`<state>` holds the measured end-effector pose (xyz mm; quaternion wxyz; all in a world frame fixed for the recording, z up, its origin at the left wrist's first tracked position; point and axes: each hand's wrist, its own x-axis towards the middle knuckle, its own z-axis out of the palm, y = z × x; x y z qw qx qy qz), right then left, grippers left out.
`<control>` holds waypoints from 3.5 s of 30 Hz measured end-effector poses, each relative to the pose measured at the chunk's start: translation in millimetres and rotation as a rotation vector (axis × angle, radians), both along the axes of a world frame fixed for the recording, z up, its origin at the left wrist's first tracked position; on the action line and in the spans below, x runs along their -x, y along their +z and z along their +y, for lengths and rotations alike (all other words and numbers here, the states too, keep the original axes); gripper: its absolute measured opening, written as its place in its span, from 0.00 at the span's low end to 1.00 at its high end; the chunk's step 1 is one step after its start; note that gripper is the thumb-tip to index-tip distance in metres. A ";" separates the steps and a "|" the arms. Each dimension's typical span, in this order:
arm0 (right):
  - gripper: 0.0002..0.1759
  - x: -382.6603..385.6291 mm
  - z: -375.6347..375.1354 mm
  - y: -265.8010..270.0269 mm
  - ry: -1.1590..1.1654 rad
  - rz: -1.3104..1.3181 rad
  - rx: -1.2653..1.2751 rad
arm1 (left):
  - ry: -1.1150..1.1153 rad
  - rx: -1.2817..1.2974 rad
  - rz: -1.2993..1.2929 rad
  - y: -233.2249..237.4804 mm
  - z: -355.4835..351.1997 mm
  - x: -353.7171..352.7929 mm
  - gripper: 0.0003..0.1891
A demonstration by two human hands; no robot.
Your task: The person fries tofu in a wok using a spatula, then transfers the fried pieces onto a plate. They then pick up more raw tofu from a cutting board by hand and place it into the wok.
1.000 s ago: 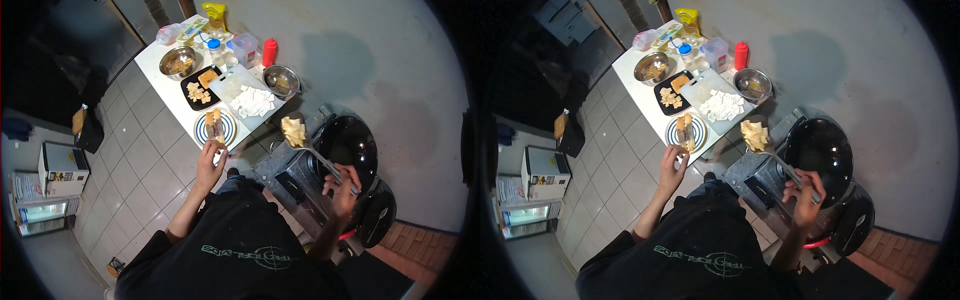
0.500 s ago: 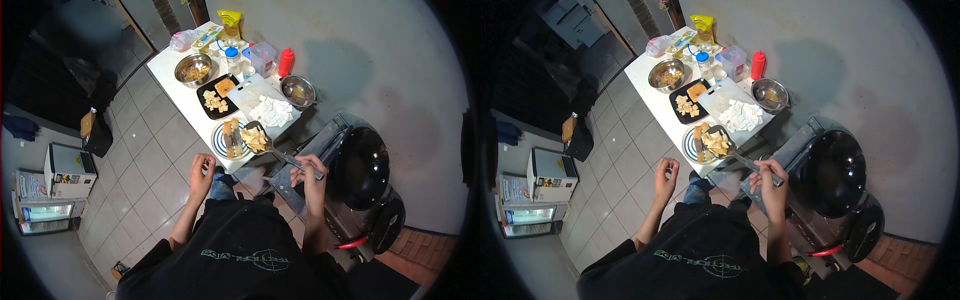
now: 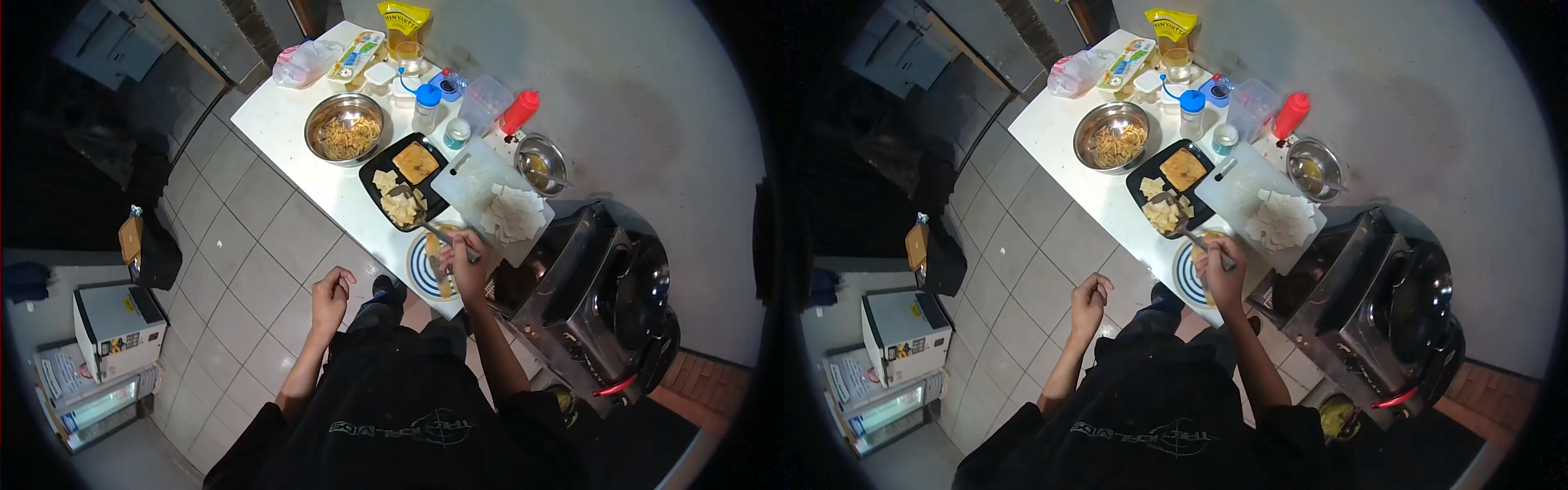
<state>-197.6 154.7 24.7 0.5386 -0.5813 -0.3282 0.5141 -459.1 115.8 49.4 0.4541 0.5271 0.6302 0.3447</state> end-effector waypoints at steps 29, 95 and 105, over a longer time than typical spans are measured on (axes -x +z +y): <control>0.05 16.3 -9.8 69.7 -0.019 -0.832 -0.453 | -0.127 0.003 -0.091 -21.1 56.5 12.8 0.18; 0.09 -474.3 -330.3 81.8 -0.549 -1.132 0.461 | -0.447 -0.499 0.722 -88.7 137.8 -329.7 0.19; 0.08 -461.3 -311.0 98.3 -0.582 -1.000 0.548 | -0.434 -0.572 0.811 -84.2 133.6 -340.0 0.10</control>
